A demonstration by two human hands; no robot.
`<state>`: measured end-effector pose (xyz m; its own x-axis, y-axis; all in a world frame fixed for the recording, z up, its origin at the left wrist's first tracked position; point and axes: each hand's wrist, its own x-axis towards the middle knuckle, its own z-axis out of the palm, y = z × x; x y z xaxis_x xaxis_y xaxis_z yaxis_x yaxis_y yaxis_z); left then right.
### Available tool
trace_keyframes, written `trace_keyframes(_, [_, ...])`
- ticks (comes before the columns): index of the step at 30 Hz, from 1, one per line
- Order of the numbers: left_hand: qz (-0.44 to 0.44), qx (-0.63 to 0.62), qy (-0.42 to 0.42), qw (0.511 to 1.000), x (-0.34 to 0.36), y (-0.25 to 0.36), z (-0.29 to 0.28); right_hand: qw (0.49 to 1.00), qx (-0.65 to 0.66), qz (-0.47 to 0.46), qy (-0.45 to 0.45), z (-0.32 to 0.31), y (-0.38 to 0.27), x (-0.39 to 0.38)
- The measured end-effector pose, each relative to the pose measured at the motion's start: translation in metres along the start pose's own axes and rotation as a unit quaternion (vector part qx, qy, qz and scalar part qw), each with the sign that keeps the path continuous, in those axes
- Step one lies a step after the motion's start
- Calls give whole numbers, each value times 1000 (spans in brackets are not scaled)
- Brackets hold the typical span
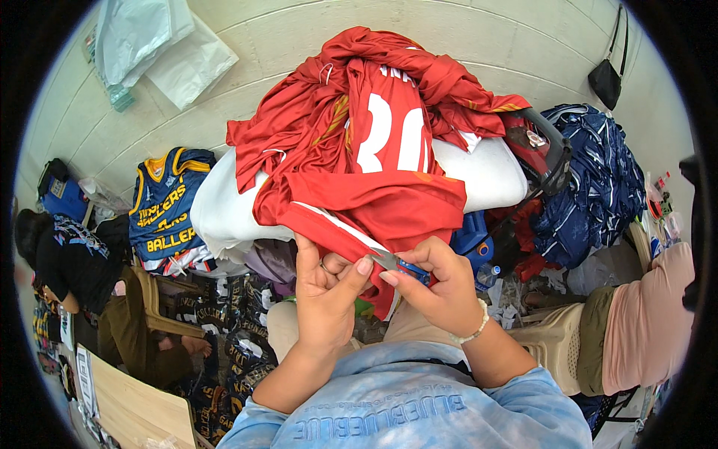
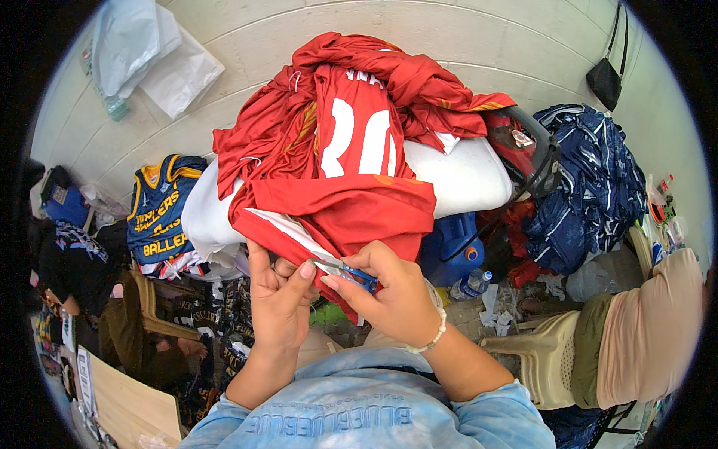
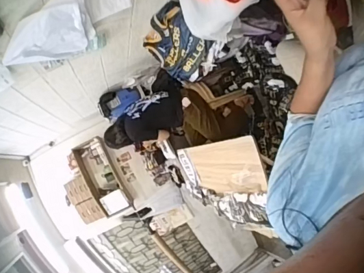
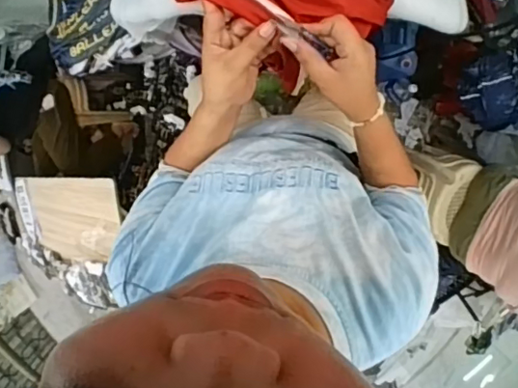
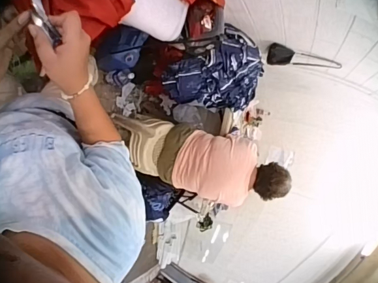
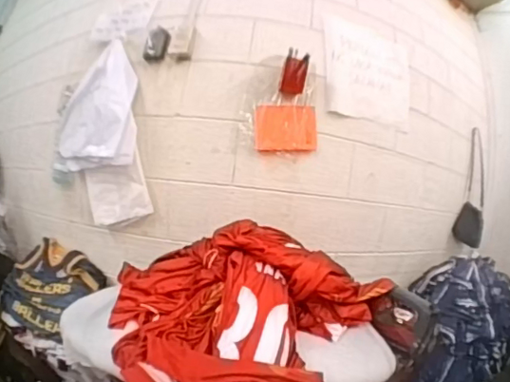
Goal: The person uses scissors to cut the white stripe along the hem of a red jersey. They repeatedly reposition the fabric and continue cutting along the edge. The jersey remains on a pile of other garments throughout the clip.
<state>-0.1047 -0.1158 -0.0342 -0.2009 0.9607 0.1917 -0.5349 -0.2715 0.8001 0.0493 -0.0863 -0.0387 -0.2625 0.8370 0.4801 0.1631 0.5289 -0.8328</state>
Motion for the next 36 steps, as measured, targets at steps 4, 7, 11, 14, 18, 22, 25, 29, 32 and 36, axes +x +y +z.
trace_keyframes(4, [1,7,0,1000,0,0,0,1000,0,0,12,2,3,1])
trace_keyframes(7, [1,-3,-10,1000,1,0,-1,999,39,18,3,3,2,0])
trace_keyframes(11, [3,4,2,1000,1,-2,0,997,67,28,-12,1,-1,0])
trace_keyframes(14, [7,14,-4,1000,1,-2,2,999,24,14,-16,-2,-2,2])
trace_keyframes(18, [3,16,-9,1000,3,-1,3,1000,-8,-4,-3,-1,0,5])
trace_keyframes(22, [4,3,-4,1000,2,-4,4,967,232,107,1,9,4,2])
trace_keyframes(25, [19,-20,5,1000,6,-6,0,982,133,127,-41,7,9,-1])
trace_keyframes(29, [16,-37,17,999,12,-4,-8,991,82,80,-65,-2,11,-1])
trace_keyframes(32, [16,-34,-2,999,10,-3,-7,991,100,74,-45,-2,6,1])
trace_keyframes(36, [5,-20,-6,1000,6,-3,-4,984,158,76,0,3,-2,-1])
